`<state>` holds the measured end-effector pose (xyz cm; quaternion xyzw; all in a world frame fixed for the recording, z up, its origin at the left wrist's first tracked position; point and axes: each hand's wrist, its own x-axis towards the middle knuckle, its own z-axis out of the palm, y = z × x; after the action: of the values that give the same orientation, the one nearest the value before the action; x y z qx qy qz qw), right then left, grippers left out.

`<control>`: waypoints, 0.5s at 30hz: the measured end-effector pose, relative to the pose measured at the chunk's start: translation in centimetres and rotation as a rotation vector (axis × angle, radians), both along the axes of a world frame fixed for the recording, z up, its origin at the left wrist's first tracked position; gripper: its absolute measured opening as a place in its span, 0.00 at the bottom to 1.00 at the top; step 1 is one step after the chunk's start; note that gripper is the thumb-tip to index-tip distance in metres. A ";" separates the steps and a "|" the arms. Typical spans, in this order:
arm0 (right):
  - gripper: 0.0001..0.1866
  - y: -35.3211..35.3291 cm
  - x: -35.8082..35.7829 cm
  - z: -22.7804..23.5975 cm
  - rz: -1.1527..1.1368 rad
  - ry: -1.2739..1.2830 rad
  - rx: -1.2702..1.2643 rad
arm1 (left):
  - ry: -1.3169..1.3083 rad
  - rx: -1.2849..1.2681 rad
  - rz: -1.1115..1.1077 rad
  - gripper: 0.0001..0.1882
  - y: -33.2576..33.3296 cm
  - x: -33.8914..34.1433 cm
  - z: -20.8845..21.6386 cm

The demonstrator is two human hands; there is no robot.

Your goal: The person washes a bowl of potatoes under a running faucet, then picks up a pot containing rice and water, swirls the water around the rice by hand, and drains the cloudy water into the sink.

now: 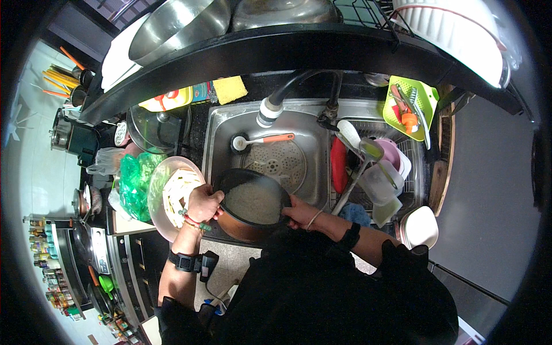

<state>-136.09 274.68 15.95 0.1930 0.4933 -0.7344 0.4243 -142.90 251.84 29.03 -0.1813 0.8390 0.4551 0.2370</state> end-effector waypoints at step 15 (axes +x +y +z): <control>0.28 0.5 -0.4 0.2 0.088 0.026 -0.034 | -0.021 -0.017 0.002 0.09 0.4 -0.5 0.1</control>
<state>-136.52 275.20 16.11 0.1544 0.4942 -0.7257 0.4531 -143.37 252.25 29.09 -0.1886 0.8401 0.4463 0.2437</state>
